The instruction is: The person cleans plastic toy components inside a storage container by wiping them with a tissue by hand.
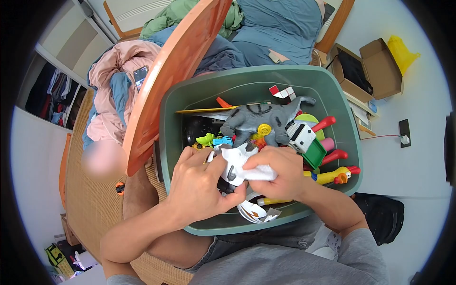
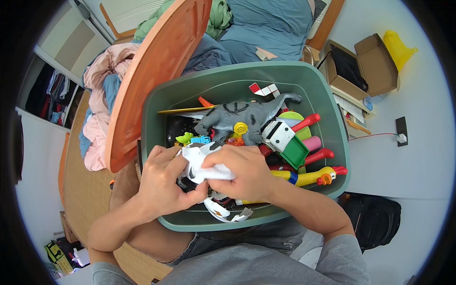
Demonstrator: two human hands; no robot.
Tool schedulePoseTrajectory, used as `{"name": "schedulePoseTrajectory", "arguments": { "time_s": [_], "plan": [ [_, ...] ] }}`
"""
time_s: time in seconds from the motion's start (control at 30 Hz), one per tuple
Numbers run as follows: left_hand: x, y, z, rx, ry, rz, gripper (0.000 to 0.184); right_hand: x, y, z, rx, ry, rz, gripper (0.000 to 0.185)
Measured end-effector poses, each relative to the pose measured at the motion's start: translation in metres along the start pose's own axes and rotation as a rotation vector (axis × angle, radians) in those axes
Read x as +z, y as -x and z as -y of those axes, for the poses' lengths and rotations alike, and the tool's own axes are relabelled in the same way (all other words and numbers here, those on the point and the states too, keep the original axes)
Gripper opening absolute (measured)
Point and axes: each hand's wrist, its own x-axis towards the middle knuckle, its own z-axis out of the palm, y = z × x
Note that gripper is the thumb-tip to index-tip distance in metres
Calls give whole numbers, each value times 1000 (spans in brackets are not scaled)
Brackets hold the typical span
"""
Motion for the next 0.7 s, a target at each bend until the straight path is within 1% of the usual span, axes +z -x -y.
{"name": "schedulePoseTrajectory", "arguments": {
  "time_s": [0.03,0.07,0.13,0.17,0.37,0.5,0.57,0.6,0.7],
  "plan": [
    [0,-1,-1,3,-3,2,44,0,-2,-2,44,-46,-25,24],
    [0,-1,-1,6,-6,4,44,0,-2,-3,43,-45,-25,24],
    [0,-1,-1,7,5,-15,43,1,-3,-5,179,-60,-67,19],
    [1,-1,-1,7,18,-33,43,0,-4,-4,227,-76,-50,17],
    [3,0,-1,-15,40,-33,42,2,-5,0,327,-124,-55,16],
    [2,1,-2,-34,27,-3,41,3,-2,-3,289,-85,-47,17],
    [2,1,-1,-16,27,-14,41,4,-1,-4,168,-85,-66,19],
    [2,1,-1,-18,27,-14,41,3,-1,-3,169,-86,-64,19],
    [2,2,0,-25,6,32,42,1,2,0,29,-86,50,28]
  ]
}}
